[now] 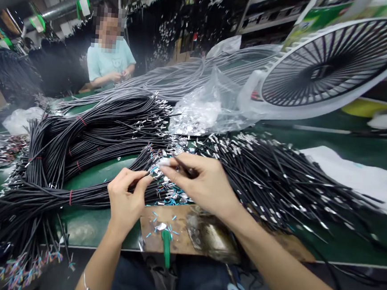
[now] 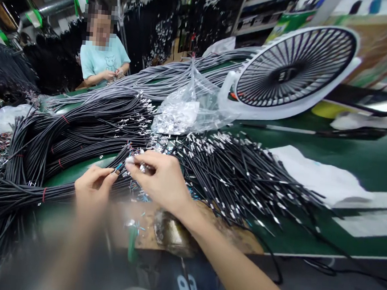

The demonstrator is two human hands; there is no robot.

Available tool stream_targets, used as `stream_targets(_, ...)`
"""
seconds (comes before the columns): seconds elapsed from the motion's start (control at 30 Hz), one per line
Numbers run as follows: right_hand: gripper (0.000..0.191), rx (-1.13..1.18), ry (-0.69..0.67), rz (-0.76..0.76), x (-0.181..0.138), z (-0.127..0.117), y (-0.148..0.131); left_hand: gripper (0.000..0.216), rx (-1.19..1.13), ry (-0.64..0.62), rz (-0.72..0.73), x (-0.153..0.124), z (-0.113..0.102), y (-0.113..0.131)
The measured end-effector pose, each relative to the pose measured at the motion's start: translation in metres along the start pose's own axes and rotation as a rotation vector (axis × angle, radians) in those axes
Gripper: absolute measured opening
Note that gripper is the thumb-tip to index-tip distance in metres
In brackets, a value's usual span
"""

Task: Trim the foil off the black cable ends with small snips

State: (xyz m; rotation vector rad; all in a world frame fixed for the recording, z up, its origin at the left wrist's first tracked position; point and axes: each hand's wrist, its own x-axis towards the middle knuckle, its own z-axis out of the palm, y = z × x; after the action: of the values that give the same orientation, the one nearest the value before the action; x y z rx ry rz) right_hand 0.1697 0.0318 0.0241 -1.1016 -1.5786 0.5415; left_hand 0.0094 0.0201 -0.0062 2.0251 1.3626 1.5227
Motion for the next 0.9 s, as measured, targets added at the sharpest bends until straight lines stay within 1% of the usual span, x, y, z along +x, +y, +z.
stream_targets(0.07,0.019,0.04,-0.092,-0.066,-0.005,0.005,0.001,0.011,0.016,-0.004,0.024,0.0,-0.002,0.001)
stream_targets(0.13,0.024,0.062,-0.123,-0.113,-0.008,0.008,0.0,0.011,0.034,-0.006,0.041,0.0,-0.002,0.003)
stream_targets(0.2,0.026,0.065,-0.104,-0.141,-0.009,0.009,-0.001,0.011,0.051,-0.01,0.053,-0.001,-0.002,0.005)
stream_targets(0.37,0.02,0.04,-0.06,-0.168,-0.009,0.009,0.002,0.009,0.077,-0.015,0.087,-0.002,-0.001,0.006)
stream_targets(0.43,0.017,-0.007,-0.056,-0.175,-0.011,0.009,0.004,0.009,0.069,-0.086,0.057,-0.001,-0.003,0.006)
stream_targets(0.57,0.012,-0.093,-0.07,-0.169,-0.014,0.01,0.005,0.016,-0.007,-0.379,-0.077,0.003,-0.012,0.005)
stream_targets(0.6,0.011,-0.097,-0.075,-0.158,-0.015,0.011,0.004,0.019,-0.028,-0.427,-0.116,0.004,-0.013,0.006)
stream_targets(0.63,0.01,-0.089,-0.079,-0.134,-0.016,0.011,0.003,0.021,-0.047,-0.45,-0.151,0.004,-0.014,0.006)
stream_targets(0.67,0.009,-0.064,-0.082,-0.097,-0.016,0.011,0.002,0.021,-0.067,-0.444,-0.181,0.004,-0.014,0.006)
stream_targets(0.73,0.009,0.041,-0.113,0.026,-0.016,0.01,-0.001,0.016,-0.107,-0.378,-0.202,0.003,-0.013,0.006)
stream_targets(0.8,0.011,0.219,-0.194,0.195,-0.014,0.009,-0.003,0.008,-0.148,-0.295,-0.166,0.001,-0.011,0.007)
stream_targets(0.9,0.015,0.494,-0.335,0.427,-0.011,0.007,-0.003,0.011,-0.168,-0.2,-0.037,-0.001,-0.008,0.008)
